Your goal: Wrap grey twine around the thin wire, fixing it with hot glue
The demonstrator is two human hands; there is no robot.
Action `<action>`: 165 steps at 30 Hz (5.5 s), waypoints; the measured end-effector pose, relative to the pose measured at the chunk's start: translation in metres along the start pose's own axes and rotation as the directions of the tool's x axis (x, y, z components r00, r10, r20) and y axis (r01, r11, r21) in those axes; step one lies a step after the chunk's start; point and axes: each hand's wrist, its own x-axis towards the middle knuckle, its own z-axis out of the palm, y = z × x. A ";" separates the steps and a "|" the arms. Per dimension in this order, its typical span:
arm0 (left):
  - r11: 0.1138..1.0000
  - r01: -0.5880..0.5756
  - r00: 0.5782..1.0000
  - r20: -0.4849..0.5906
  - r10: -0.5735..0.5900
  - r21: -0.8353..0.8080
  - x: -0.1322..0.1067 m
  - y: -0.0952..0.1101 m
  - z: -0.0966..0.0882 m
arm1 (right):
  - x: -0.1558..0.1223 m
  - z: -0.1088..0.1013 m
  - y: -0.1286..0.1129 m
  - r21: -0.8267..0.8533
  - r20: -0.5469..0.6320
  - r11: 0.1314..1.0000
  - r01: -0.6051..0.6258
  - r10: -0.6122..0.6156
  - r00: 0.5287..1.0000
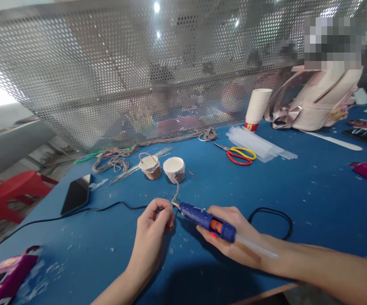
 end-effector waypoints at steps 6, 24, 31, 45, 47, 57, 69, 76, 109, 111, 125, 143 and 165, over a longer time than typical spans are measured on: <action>0.998 -0.001 0.999 0.035 0.003 -0.055 0.001 -0.002 -0.001 | -0.003 0.000 -0.002 0.011 0.029 1.000 -0.006 0.006 1.000; 0.999 -0.022 1.000 0.020 0.022 -0.029 -0.001 0.003 0.002 | 0.001 0.001 0.000 0.002 0.005 1.000 -0.011 0.011 1.000; 0.999 -0.028 1.000 0.006 0.028 -0.022 -0.001 0.003 0.002 | 0.002 0.000 -0.001 -0.007 0.000 1.000 -0.010 0.010 1.000; 0.999 -0.045 0.999 0.004 0.045 -0.006 0.000 0.002 0.001 | 0.003 -0.002 0.001 -0.057 -0.056 0.998 -0.007 0.003 0.998; 0.999 -0.046 0.999 0.000 0.046 0.002 0.000 0.001 0.001 | 0.004 -0.002 0.001 -0.059 -0.062 0.998 -0.007 0.003 0.998; 0.997 -0.078 0.997 0.008 0.078 -0.003 -0.001 0.000 0.000 | 0.002 -0.002 -0.001 -0.033 -0.037 0.999 -0.001 0.000 0.999; 0.997 -0.078 0.997 0.008 0.078 -0.007 0.002 0.000 -0.003 | 0.004 -0.017 0.002 -0.014 -0.007 0.996 0.085 -0.085 0.996; 0.995 -0.082 0.996 -0.023 0.081 -0.048 0.004 0.002 -0.008 | 0.024 -0.037 0.036 -0.446 0.148 0.882 0.153 -0.097 0.984; 0.838 -0.374 0.926 0.113 0.359 0.397 -0.007 -0.002 -0.007 | 0.014 -0.035 -0.021 0.145 0.036 0.972 -0.183 0.180 0.983; 0.760 -0.459 0.883 0.146 0.445 0.461 -0.009 -0.002 -0.005 | 0.020 -0.016 -0.031 0.356 0.166 0.888 -0.291 0.247 0.955; 0.251 -0.709 0.564 0.316 0.763 0.659 -0.001 -0.009 -0.009 | 0.040 0.028 -0.035 0.773 0.152 0.470 -0.425 0.514 0.844; 0.449 -0.613 0.738 0.268 0.620 0.649 0.000 -0.011 -0.011 | 0.038 0.015 -0.032 0.714 0.072 0.603 -0.356 0.442 0.894; 0.555 -0.526 0.792 0.134 0.596 0.644 -0.005 0.000 -0.009 | 0.039 0.011 -0.021 0.744 0.077 0.565 -0.357 0.458 0.886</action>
